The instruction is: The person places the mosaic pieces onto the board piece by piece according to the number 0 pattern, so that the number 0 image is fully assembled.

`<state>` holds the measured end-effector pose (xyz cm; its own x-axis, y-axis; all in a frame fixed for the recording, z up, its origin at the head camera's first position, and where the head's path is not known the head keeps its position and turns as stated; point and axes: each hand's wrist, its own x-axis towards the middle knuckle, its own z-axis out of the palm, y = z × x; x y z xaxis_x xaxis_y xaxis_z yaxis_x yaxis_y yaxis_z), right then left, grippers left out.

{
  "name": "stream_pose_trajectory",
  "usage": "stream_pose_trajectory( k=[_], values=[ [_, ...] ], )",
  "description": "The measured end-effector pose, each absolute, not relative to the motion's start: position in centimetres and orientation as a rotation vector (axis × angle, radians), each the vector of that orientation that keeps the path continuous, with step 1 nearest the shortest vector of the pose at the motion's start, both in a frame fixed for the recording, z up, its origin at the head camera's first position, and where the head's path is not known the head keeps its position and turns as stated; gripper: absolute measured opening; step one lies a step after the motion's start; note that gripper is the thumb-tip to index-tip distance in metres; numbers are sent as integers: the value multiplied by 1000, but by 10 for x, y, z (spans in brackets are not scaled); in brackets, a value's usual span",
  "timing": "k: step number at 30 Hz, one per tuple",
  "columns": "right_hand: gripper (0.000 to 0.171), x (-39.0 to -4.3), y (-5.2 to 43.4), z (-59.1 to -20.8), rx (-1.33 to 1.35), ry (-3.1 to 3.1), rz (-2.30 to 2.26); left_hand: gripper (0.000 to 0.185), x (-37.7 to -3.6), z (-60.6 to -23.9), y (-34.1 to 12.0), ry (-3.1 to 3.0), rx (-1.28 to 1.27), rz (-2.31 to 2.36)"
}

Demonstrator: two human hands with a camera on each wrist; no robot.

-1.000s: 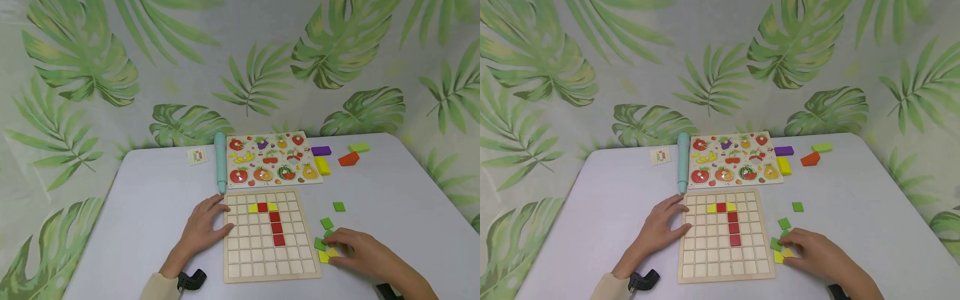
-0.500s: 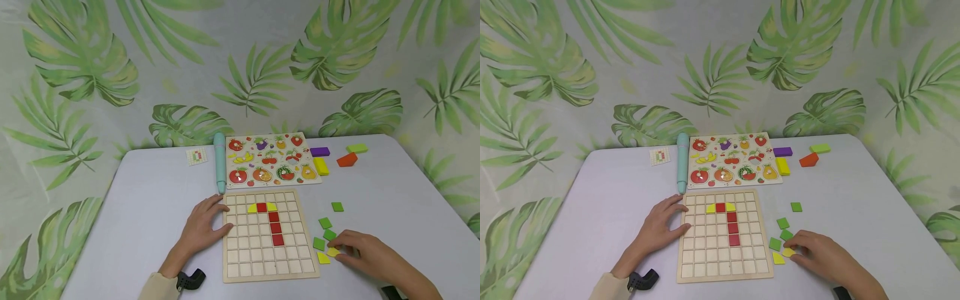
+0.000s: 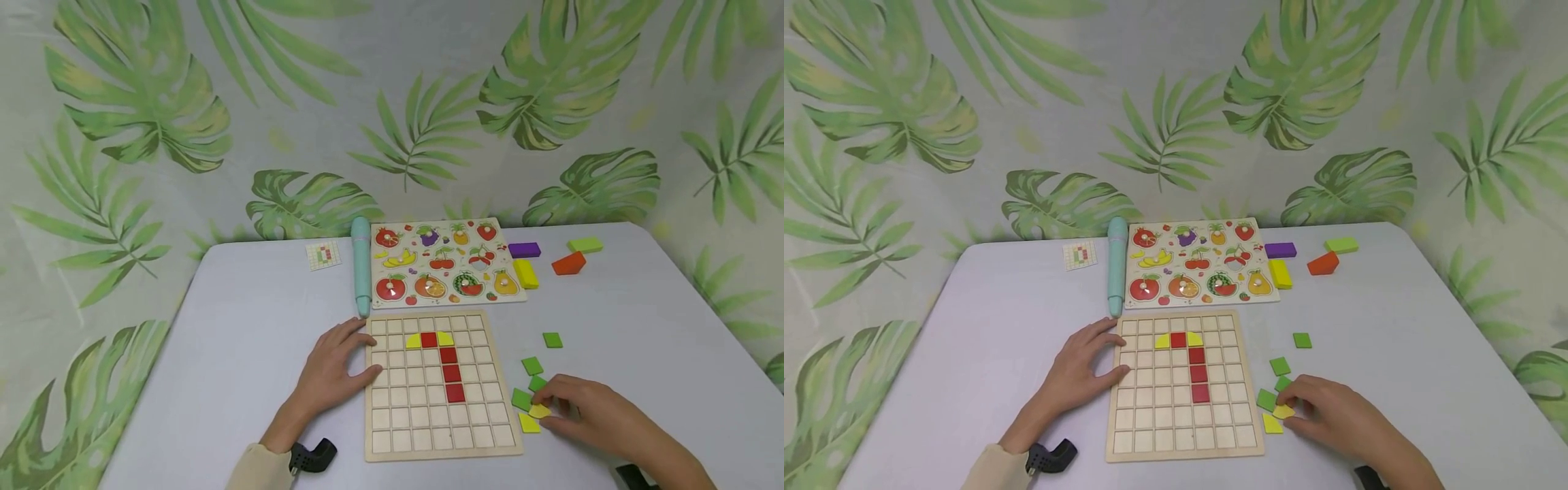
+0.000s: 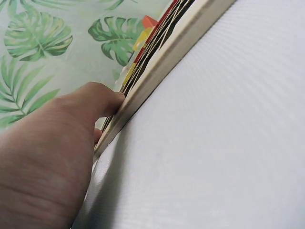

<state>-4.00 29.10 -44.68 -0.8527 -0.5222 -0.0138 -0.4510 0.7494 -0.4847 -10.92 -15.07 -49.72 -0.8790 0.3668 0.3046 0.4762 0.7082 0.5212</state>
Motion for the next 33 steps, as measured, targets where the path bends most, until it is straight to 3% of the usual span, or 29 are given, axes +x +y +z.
stream_pose_trajectory(
  k=[33],
  values=[
    [36,-35,291,-450,-756,2823,-754,37,-110,-497,-149,-2737,-683,-917]
  ],
)
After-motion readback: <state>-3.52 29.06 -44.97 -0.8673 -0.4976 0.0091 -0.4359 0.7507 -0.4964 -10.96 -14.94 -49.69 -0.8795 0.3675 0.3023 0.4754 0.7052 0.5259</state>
